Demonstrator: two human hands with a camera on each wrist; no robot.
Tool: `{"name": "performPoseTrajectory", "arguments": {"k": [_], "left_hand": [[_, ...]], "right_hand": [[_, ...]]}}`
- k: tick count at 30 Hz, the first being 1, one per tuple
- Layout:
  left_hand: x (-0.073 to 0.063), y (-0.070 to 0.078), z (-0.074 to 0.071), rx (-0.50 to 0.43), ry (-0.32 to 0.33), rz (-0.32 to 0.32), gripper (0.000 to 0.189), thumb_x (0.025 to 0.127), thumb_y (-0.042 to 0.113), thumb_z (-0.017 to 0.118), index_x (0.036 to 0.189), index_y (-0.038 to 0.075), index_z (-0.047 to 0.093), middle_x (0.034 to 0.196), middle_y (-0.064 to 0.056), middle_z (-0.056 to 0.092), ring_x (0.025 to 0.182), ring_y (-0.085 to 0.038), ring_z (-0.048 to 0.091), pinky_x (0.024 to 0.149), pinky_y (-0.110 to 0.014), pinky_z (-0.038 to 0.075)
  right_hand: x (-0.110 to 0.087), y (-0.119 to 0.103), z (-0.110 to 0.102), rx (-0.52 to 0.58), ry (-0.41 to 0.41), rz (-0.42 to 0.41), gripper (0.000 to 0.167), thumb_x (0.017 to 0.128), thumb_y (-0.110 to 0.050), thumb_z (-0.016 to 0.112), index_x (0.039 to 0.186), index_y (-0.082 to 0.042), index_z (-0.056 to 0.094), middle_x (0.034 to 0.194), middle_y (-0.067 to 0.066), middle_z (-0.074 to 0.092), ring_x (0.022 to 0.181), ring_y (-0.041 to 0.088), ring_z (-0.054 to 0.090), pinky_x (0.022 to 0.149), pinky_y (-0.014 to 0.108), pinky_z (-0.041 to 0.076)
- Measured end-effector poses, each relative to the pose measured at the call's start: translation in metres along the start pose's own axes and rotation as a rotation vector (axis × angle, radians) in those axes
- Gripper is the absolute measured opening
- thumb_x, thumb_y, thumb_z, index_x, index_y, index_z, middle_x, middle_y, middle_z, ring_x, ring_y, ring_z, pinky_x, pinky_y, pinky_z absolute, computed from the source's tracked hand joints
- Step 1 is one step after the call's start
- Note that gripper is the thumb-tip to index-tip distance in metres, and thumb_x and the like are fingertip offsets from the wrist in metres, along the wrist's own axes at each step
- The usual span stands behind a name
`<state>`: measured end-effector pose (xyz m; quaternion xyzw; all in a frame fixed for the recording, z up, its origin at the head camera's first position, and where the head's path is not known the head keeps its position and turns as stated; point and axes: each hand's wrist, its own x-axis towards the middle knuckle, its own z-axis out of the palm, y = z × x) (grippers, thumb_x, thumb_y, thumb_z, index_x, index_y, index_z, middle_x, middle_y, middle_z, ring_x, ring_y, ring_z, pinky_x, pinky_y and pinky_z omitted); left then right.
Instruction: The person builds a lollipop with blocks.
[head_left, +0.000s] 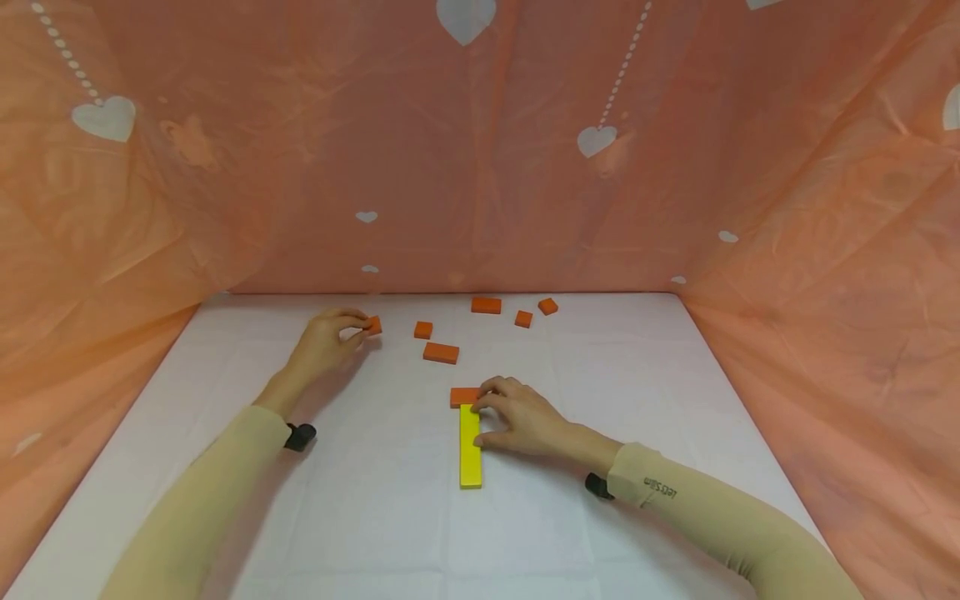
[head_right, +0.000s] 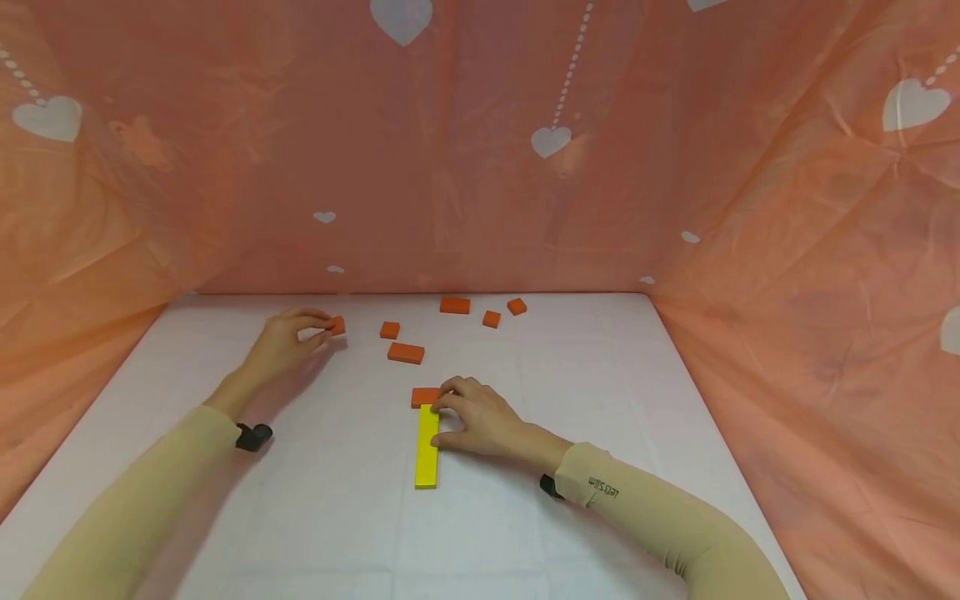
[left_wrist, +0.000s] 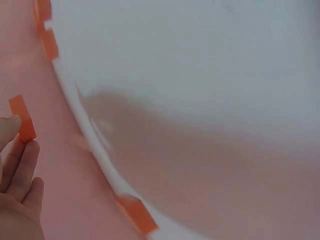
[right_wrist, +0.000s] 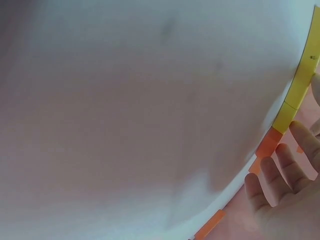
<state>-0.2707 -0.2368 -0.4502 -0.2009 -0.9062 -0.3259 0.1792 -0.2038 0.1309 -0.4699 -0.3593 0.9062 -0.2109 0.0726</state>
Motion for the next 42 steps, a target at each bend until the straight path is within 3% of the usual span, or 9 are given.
{"name": "performPoseTrajectory", "arguments": {"k": [5,15,21,29,42], "left_hand": [[0.004,0.018,0.010,-0.006,-0.042,0.015,0.021,0.091,-0.001,0.077,0.112,-0.004,0.078,0.119,-0.019,0.070,0.114,-0.041,0.066,0.093,-0.055,0.057],[0.005,0.055,0.039,-0.075,-0.176,0.018,0.022,0.092,0.002,0.077,0.114,-0.001,0.078,0.123,-0.015,0.068,0.120,-0.037,0.063,0.104,-0.052,0.053],[0.003,0.071,0.053,-0.093,-0.244,0.047,0.019,0.092,0.005,0.079,0.111,0.003,0.079,0.119,-0.011,0.069,0.117,-0.035,0.065,0.103,-0.050,0.054],[0.002,0.081,0.066,-0.096,-0.326,0.062,0.020,0.092,0.004,0.078,0.113,0.005,0.078,0.120,-0.010,0.070,0.115,-0.033,0.065,0.103,-0.048,0.055],[0.007,0.084,0.080,0.016,-0.475,0.064,0.017,0.096,0.013,0.075,0.111,0.008,0.080,0.117,-0.005,0.071,0.116,-0.027,0.064,0.105,-0.045,0.053]], "right_hand": [[0.000,0.000,0.000,-0.004,0.004,-0.007,0.047,0.090,-0.044,0.081,0.128,-0.019,0.071,0.137,0.001,0.057,0.127,0.022,0.054,0.111,0.043,0.047],[0.001,-0.001,-0.001,-0.013,0.001,-0.003,0.047,0.090,-0.044,0.081,0.128,-0.018,0.072,0.137,0.001,0.057,0.126,0.022,0.054,0.110,0.043,0.047],[0.001,0.000,-0.001,-0.026,0.004,-0.018,0.047,0.090,-0.045,0.081,0.127,-0.018,0.072,0.137,0.001,0.057,0.125,0.022,0.055,0.109,0.043,0.048],[0.001,0.001,-0.001,-0.038,0.010,-0.028,0.047,0.090,-0.046,0.081,0.127,-0.018,0.072,0.137,0.002,0.057,0.125,0.023,0.055,0.109,0.044,0.048],[0.001,0.001,-0.001,-0.026,0.023,-0.053,0.043,0.090,-0.041,0.082,0.124,-0.017,0.073,0.135,0.004,0.059,0.126,0.026,0.055,0.109,0.046,0.048]]}}
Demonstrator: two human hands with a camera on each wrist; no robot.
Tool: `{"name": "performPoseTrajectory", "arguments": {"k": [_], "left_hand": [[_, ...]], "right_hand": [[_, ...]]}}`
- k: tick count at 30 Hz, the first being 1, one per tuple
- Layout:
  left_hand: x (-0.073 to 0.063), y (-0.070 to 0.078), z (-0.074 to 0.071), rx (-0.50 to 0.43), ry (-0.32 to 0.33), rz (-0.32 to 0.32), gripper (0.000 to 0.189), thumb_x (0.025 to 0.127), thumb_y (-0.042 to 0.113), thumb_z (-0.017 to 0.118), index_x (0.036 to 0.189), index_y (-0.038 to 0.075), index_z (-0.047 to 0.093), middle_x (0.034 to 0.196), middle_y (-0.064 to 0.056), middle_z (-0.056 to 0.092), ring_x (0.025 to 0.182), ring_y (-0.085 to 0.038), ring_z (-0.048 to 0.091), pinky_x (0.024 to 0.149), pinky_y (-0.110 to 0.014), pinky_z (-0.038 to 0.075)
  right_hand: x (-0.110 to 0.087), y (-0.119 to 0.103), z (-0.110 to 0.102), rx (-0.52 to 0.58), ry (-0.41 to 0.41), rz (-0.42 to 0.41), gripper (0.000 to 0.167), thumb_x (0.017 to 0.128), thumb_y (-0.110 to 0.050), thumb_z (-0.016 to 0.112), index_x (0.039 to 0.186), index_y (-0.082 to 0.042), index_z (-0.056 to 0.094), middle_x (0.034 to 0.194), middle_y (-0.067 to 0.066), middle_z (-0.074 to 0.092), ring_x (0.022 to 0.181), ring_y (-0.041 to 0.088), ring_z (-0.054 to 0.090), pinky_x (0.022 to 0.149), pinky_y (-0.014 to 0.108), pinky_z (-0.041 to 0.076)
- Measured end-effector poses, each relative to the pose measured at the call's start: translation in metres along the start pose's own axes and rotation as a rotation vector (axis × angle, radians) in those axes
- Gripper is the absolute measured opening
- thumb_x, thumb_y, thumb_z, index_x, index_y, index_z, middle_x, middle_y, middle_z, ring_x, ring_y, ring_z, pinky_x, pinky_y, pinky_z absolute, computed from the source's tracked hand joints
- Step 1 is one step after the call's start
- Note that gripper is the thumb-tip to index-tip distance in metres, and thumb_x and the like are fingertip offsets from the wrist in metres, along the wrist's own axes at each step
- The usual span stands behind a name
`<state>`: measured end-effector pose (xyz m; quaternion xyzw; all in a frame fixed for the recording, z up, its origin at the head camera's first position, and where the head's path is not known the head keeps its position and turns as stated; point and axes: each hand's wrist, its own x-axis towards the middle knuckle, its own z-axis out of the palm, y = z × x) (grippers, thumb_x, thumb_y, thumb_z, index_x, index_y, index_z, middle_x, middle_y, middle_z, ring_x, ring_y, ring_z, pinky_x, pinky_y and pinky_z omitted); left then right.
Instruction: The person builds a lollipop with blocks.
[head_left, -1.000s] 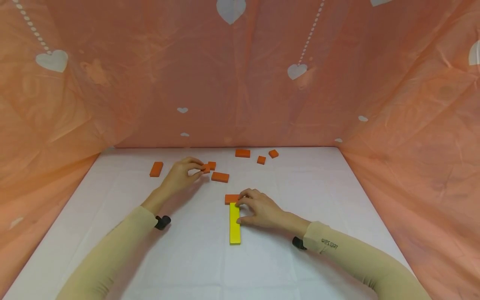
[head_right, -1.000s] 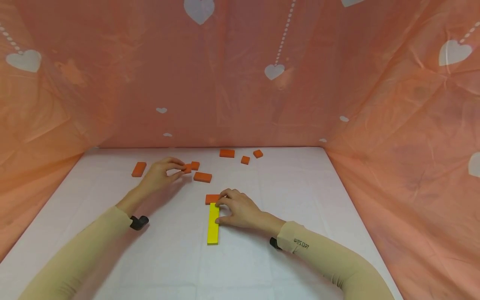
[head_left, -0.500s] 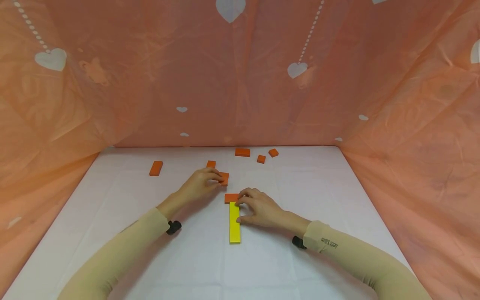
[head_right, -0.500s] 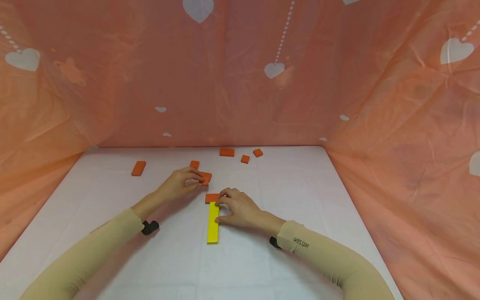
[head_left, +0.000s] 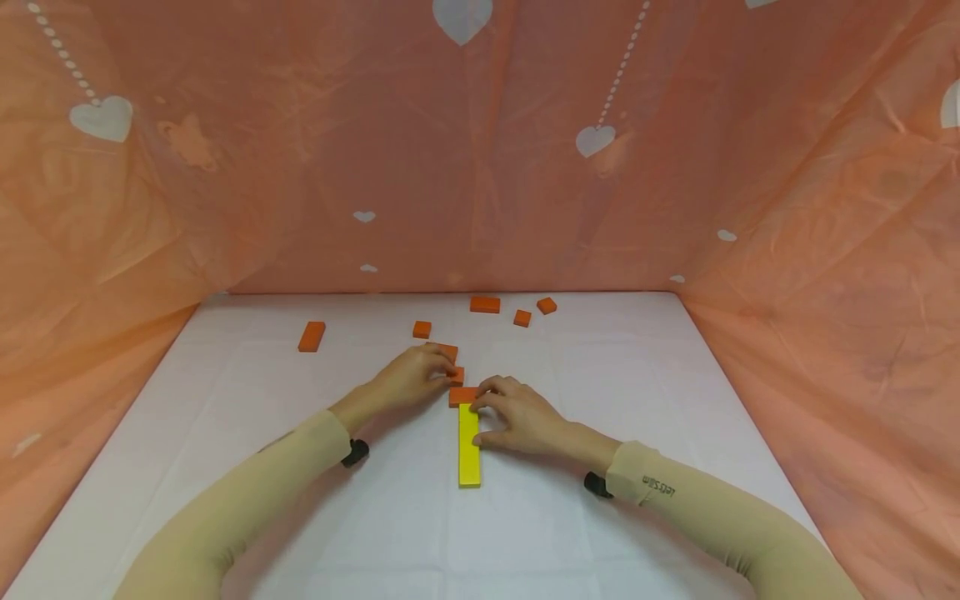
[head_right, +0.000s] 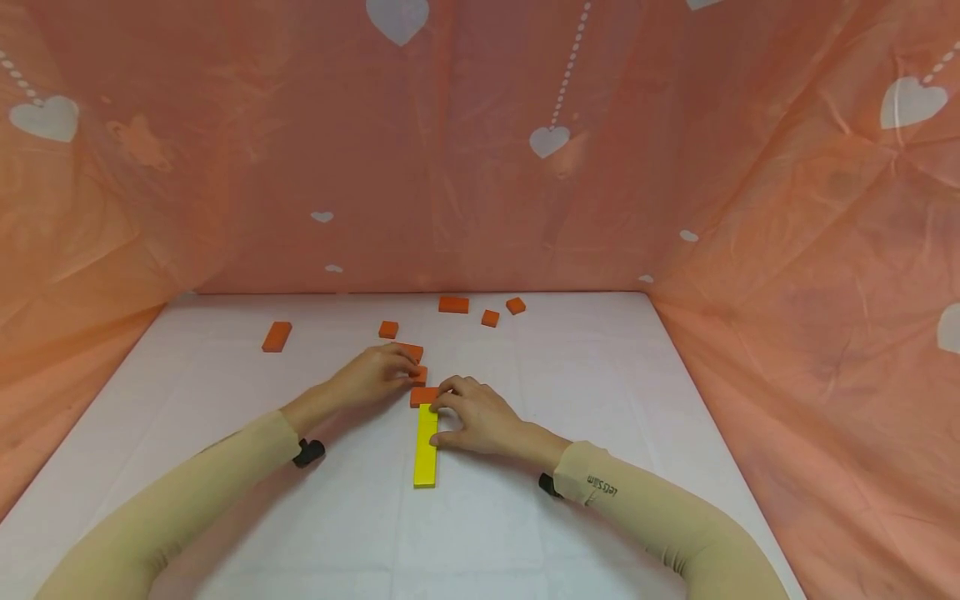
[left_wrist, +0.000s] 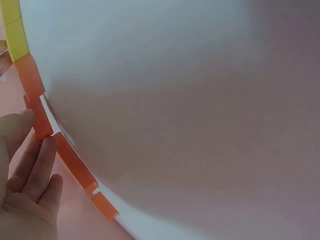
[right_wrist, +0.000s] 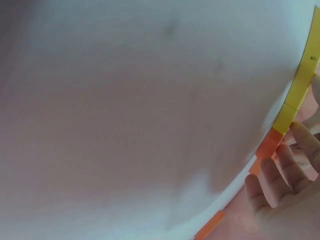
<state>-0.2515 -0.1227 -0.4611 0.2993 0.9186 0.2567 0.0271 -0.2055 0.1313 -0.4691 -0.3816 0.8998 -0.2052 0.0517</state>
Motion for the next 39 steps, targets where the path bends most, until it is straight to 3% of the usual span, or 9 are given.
{"name": "performPoseTrajectory", "arguments": {"k": [5,15,39], "left_hand": [[-0.0001,-0.0024,0.0026,0.009,-0.032,0.003,0.019,0.098,0.013,0.074,0.116,0.009,0.079,0.115,-0.004,0.069,0.108,-0.023,0.063,0.099,-0.042,0.055],[0.0009,-0.0007,-0.0003,-0.005,-0.045,0.028,0.021,0.099,0.009,0.071,0.118,0.006,0.079,0.117,-0.007,0.070,0.111,-0.025,0.064,0.102,-0.043,0.054],[0.0022,-0.0068,0.0050,-0.056,-0.025,0.086,0.021,0.098,0.007,0.072,0.118,0.004,0.079,0.114,-0.007,0.071,0.104,-0.023,0.065,0.094,-0.039,0.056]], "right_hand": [[-0.0005,-0.0015,-0.0008,-0.006,-0.007,0.000,0.043,0.090,-0.042,0.081,0.125,-0.017,0.072,0.135,0.004,0.058,0.125,0.025,0.056,0.109,0.046,0.048],[-0.0010,-0.0008,-0.0003,-0.008,-0.014,0.015,0.045,0.090,-0.044,0.081,0.125,-0.017,0.072,0.136,0.004,0.058,0.126,0.025,0.055,0.110,0.046,0.047],[-0.0013,-0.0015,-0.0004,0.012,-0.008,0.019,0.043,0.090,-0.040,0.082,0.125,-0.017,0.072,0.134,0.003,0.058,0.126,0.025,0.055,0.108,0.046,0.047]]}}
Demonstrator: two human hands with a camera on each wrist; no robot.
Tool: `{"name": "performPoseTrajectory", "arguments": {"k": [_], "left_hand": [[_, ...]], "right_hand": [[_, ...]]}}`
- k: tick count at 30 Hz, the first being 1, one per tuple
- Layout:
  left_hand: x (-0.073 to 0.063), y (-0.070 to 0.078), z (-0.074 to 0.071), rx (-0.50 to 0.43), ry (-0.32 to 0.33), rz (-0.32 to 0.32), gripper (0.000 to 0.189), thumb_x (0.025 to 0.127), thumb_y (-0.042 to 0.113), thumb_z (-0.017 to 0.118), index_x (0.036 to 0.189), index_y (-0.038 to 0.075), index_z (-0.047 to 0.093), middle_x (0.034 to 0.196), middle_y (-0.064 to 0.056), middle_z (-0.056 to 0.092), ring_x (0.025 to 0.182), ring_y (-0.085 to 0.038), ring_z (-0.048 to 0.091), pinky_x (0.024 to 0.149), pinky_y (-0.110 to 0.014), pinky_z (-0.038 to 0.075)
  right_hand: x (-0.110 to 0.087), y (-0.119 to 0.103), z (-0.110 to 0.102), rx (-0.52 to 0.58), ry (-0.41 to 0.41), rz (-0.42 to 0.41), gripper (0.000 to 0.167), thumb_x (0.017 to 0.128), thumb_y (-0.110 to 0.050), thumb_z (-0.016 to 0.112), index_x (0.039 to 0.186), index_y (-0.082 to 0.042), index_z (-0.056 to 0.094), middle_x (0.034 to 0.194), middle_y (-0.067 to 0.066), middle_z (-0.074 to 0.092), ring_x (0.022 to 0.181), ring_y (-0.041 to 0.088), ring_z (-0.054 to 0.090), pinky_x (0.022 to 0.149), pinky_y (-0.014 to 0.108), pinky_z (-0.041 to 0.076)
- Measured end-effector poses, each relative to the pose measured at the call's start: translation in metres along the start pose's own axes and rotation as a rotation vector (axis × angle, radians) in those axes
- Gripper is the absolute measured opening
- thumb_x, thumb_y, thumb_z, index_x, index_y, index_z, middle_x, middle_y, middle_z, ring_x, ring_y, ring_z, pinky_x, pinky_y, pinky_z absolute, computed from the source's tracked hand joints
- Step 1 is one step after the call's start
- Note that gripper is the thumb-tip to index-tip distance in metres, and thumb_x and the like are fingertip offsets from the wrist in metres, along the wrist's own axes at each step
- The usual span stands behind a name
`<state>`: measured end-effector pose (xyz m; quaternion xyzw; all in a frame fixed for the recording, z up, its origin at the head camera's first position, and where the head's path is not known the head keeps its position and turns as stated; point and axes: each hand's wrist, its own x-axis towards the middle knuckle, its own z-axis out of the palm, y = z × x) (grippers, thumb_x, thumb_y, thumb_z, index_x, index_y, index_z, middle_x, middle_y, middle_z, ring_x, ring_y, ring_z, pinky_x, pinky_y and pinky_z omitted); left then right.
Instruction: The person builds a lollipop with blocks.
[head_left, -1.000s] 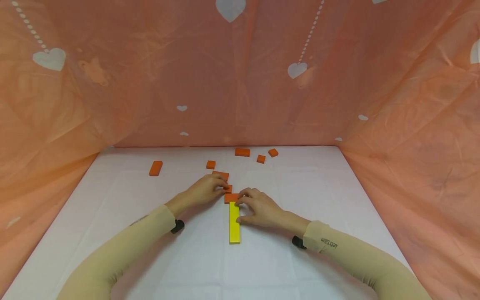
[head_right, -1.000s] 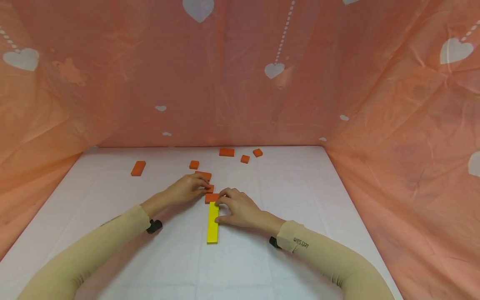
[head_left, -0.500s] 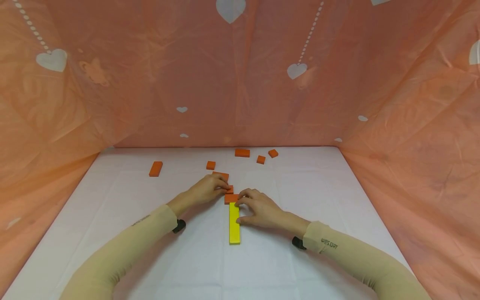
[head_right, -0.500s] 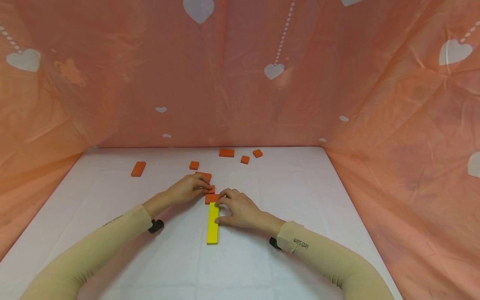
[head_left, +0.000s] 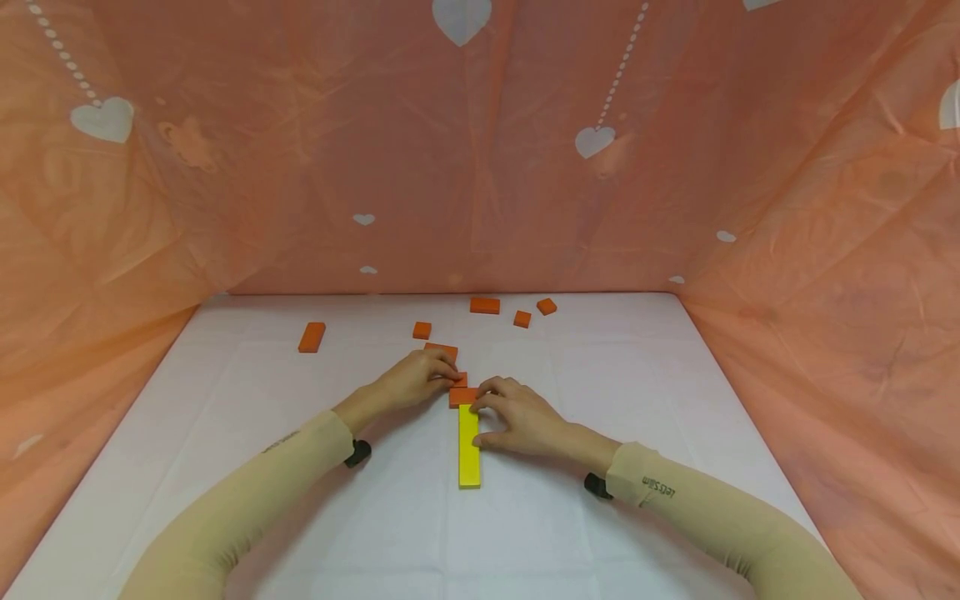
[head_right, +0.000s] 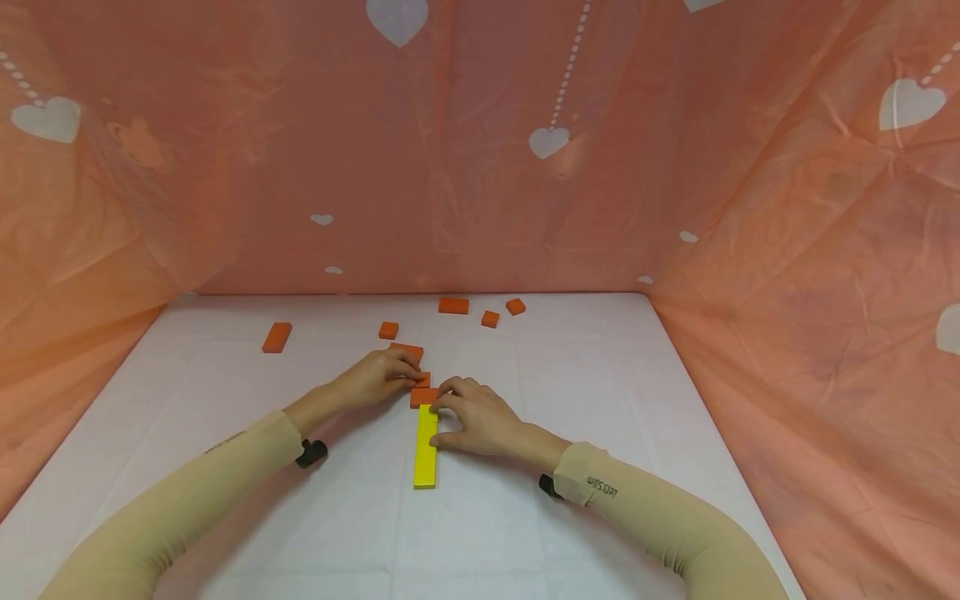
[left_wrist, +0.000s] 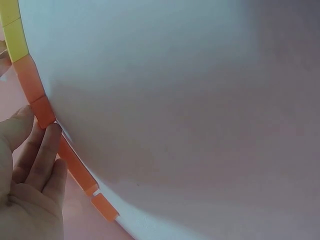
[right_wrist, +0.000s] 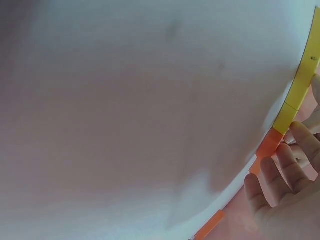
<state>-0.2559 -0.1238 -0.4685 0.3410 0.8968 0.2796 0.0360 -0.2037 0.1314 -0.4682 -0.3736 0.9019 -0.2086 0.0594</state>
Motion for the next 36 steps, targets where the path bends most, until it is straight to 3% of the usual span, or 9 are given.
{"name": "performPoseTrajectory", "arguments": {"k": [10,24,36], "left_hand": [[-0.001,0.001,-0.001,-0.014,-0.002,0.016,0.022,0.098,0.006,0.071,0.119,0.005,0.079,0.115,-0.007,0.071,0.105,-0.024,0.065,0.095,-0.039,0.056],[-0.001,0.006,-0.002,-0.014,-0.013,-0.024,0.023,0.099,0.008,0.071,0.120,0.006,0.078,0.120,-0.008,0.070,0.112,-0.026,0.065,0.101,-0.043,0.055],[-0.007,0.012,0.002,0.087,0.017,-0.074,0.023,0.100,0.013,0.070,0.122,0.008,0.076,0.132,-0.009,0.066,0.127,-0.030,0.061,0.109,-0.049,0.050]], "right_hand": [[0.000,0.000,0.000,-0.007,0.004,-0.007,0.044,0.090,-0.041,0.082,0.125,-0.018,0.072,0.134,0.003,0.058,0.125,0.025,0.055,0.108,0.046,0.048],[0.000,0.000,0.000,-0.009,0.010,-0.010,0.043,0.090,-0.039,0.082,0.125,-0.017,0.072,0.133,0.004,0.058,0.125,0.026,0.056,0.107,0.048,0.048],[-0.001,-0.002,-0.001,-0.025,-0.002,0.005,0.044,0.090,-0.043,0.081,0.126,-0.018,0.072,0.135,0.003,0.058,0.127,0.025,0.055,0.110,0.047,0.047]]}}
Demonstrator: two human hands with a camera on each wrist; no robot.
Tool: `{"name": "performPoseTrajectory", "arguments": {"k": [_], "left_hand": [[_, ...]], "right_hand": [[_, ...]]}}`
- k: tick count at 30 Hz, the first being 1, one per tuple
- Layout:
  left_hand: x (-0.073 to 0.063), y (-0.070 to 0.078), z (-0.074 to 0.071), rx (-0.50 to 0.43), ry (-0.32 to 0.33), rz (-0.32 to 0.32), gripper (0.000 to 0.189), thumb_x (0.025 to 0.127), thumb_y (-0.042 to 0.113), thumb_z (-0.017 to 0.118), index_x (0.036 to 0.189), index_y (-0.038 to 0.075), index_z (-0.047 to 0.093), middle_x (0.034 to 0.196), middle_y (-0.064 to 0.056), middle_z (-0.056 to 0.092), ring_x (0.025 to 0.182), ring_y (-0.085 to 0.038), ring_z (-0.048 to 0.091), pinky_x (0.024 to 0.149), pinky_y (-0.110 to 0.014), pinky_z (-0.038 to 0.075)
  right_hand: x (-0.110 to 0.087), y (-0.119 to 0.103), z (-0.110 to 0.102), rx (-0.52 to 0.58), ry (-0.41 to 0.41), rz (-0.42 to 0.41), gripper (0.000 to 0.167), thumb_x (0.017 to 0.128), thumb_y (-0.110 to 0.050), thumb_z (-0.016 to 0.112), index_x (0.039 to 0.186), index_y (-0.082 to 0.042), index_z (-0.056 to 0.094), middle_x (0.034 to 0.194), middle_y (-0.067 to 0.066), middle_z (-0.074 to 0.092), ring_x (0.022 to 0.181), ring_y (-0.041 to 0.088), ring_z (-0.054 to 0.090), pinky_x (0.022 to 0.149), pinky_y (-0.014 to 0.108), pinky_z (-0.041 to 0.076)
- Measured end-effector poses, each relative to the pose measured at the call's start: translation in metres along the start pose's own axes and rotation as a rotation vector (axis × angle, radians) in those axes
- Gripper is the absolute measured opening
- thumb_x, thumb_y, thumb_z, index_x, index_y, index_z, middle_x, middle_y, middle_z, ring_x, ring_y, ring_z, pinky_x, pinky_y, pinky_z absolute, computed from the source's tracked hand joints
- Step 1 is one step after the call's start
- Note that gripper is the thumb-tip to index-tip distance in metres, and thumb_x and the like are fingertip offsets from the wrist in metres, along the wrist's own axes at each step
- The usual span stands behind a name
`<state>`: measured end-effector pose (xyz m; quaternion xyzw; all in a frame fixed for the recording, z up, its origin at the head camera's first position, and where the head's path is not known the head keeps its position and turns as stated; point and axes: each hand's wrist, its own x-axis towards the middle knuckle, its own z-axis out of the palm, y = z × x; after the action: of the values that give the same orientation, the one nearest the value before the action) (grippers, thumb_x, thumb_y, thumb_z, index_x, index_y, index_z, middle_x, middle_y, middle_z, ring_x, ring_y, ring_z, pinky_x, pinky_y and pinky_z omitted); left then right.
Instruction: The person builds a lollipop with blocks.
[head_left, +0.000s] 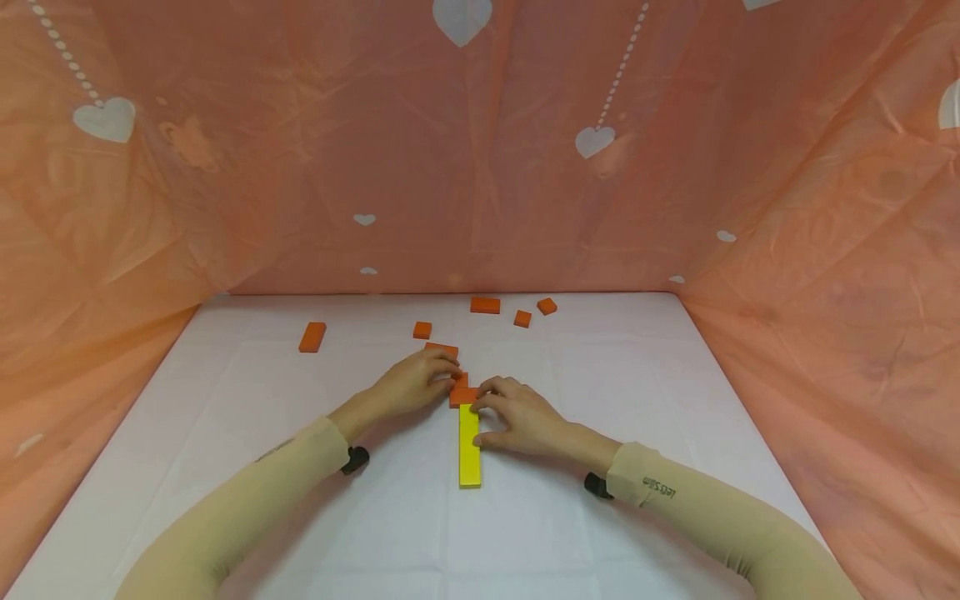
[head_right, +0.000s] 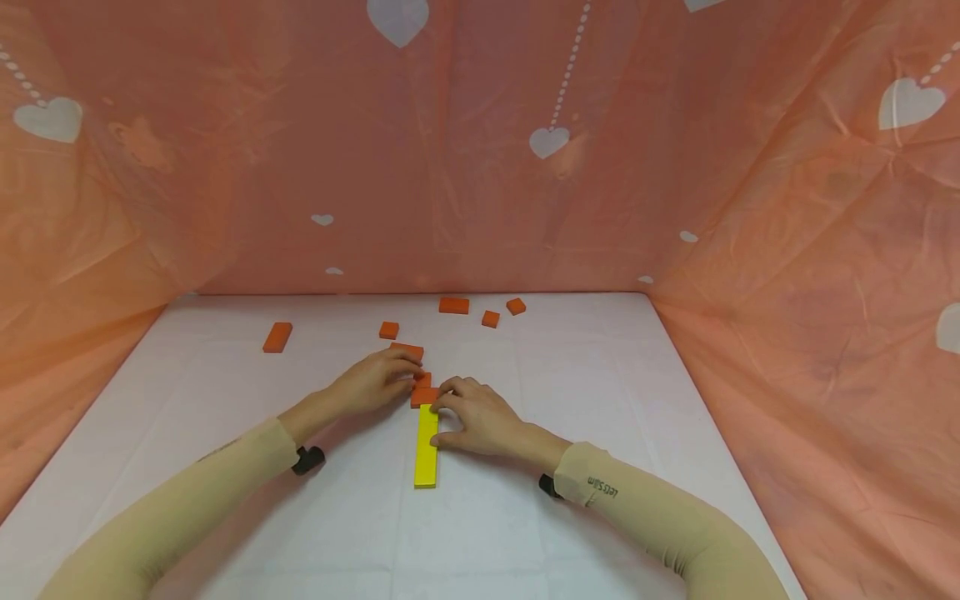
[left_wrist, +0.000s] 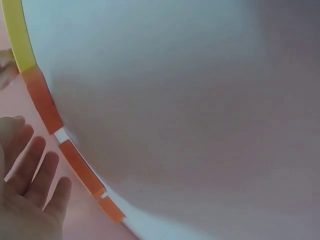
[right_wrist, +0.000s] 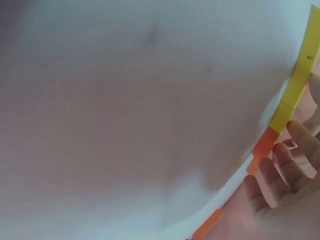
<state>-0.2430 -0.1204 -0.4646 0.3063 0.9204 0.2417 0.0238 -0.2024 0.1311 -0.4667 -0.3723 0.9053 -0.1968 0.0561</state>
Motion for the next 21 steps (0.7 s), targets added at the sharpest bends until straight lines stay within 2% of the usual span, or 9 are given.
{"name": "performPoseTrajectory", "arguments": {"k": [4,8,14,21], "left_hand": [[-0.008,0.007,0.001,0.079,0.005,0.028,0.031,0.100,0.017,0.070,0.129,0.007,0.071,0.139,-0.009,0.063,0.131,-0.031,0.059,0.110,-0.049,0.049],[-0.017,0.017,0.003,0.160,-0.016,0.091,0.042,0.100,0.025,0.071,0.137,0.005,0.066,0.143,-0.008,0.061,0.134,-0.029,0.057,0.111,-0.048,0.048],[-0.028,0.032,0.008,0.206,-0.078,0.102,0.051,0.101,0.034,0.069,0.144,0.008,0.062,0.152,-0.008,0.054,0.139,-0.029,0.053,0.116,-0.048,0.043],[-0.039,0.042,0.016,0.268,-0.089,0.211,0.048,0.101,0.038,0.068,0.140,0.011,0.065,0.148,-0.008,0.057,0.133,-0.027,0.056,0.115,-0.048,0.044]], "right_hand": [[0.000,0.002,-0.004,0.029,0.035,0.031,0.042,0.092,-0.043,0.079,0.127,-0.020,0.071,0.137,0.001,0.058,0.127,0.024,0.054,0.109,0.046,0.048],[0.002,0.013,-0.015,0.130,0.126,0.089,0.042,0.096,-0.038,0.075,0.132,-0.016,0.069,0.139,0.003,0.058,0.132,0.026,0.051,0.113,0.050,0.045],[0.008,0.047,-0.036,0.208,0.279,0.166,0.038,0.097,-0.025,0.075,0.129,-0.005,0.070,0.137,0.012,0.059,0.133,0.035,0.050,0.116,0.055,0.040],[0.015,0.090,-0.050,0.204,0.327,0.296,0.040,0.099,-0.022,0.071,0.132,-0.001,0.068,0.140,0.019,0.058,0.135,0.041,0.049,0.117,0.058,0.037]]}}
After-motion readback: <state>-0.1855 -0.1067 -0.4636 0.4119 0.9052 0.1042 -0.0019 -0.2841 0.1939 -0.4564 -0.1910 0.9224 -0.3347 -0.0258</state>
